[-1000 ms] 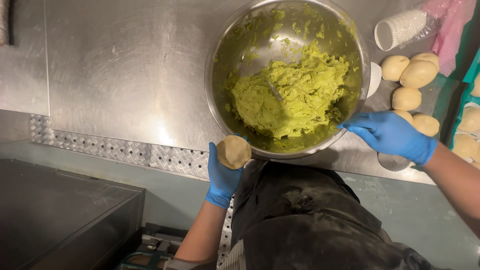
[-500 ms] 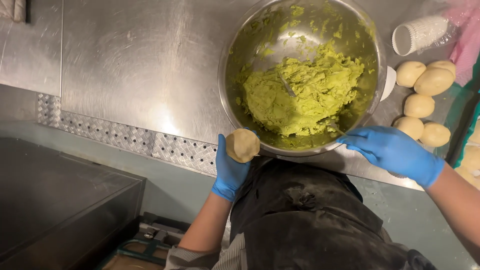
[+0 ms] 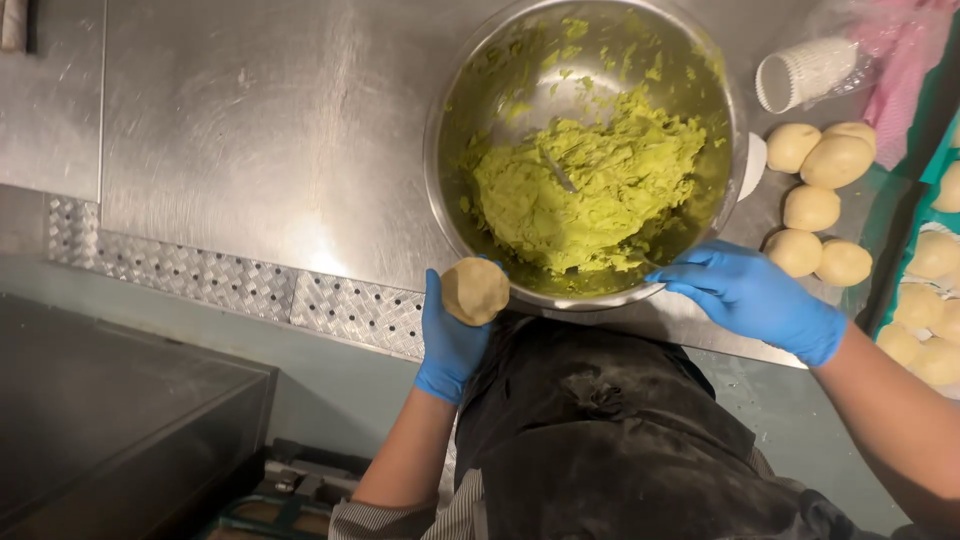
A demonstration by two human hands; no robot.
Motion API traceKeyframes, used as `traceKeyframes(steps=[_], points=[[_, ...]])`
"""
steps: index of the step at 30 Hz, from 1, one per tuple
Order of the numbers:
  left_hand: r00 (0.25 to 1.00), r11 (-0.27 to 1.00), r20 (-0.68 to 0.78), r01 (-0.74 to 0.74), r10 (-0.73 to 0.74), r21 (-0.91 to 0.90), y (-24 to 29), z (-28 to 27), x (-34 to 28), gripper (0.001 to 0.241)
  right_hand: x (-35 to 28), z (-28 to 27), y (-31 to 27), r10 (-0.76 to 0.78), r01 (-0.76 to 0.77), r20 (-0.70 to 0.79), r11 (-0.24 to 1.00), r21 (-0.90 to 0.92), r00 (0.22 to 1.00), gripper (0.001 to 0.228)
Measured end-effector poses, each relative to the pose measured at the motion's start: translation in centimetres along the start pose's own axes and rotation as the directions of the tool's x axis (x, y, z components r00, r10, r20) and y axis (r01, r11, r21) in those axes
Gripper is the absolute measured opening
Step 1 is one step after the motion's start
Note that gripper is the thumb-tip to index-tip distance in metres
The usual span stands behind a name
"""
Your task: Filling dough balls with a green paste and placing them into paper liners on a tray.
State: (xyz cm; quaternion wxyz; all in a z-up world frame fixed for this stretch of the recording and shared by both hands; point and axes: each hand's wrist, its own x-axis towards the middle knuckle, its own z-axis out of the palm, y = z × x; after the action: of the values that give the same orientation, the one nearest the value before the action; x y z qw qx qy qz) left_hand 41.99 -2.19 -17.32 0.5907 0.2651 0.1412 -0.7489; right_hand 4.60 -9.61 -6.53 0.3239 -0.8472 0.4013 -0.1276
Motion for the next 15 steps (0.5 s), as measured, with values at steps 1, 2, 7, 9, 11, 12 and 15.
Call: traceKeyframes(steps=[1, 2, 7, 9, 11, 12, 15], points=[[1.000, 1.000, -0.006, -0.004, 0.004, -0.002, -0.1, -0.2, -0.1, 0.071, -0.2, 0.0, 0.0, -0.002, 0.002, 0.006, 1.000, 0.005, 1.000, 0.038], [1.000, 1.000, 0.004, -0.007, 0.007, 0.006, 0.0, -0.2, 0.0, 0.071, -0.4, -0.1, 0.0, -0.011, 0.013, 0.034, 0.998, -0.067, 0.999, 0.041], [0.996, 0.996, -0.076, -0.037, 0.043, 0.079, -1.5, 1.6, -1.2, 0.069, -1.0, -0.3, -2.7, -0.062, 0.088, 0.098, 0.954, -0.288, 0.993, 0.048], [0.987, 0.919, -0.053, -0.121, 0.152, 0.375, -2.7, 2.7, -1.5, 0.057, -1.4, 0.3, -3.8, -0.168, 0.221, 0.162, 0.884, -0.411, 0.972, 0.061], [0.984, 0.874, -0.075, -0.105, 0.159, 0.474, -3.6, 5.5, -2.2, 0.064, -0.6, -0.2, -6.2, -0.239, 0.260, 0.103, 0.864, -0.431, 0.965, 0.052], [0.981, 0.820, -0.094, -0.088, 0.170, 0.565, -4.1, 6.9, -2.4, 0.074, -0.1, -0.5, -7.3, -0.310, 0.296, 0.047, 0.839, -0.457, 0.950, 0.046], [0.995, 0.914, -0.081, -0.027, 0.065, 0.405, -5.2, 9.9, -3.1, 0.061, -0.1, 0.1, -8.6, -0.332, 0.298, 0.035, 0.791, -0.535, 0.943, 0.047]])
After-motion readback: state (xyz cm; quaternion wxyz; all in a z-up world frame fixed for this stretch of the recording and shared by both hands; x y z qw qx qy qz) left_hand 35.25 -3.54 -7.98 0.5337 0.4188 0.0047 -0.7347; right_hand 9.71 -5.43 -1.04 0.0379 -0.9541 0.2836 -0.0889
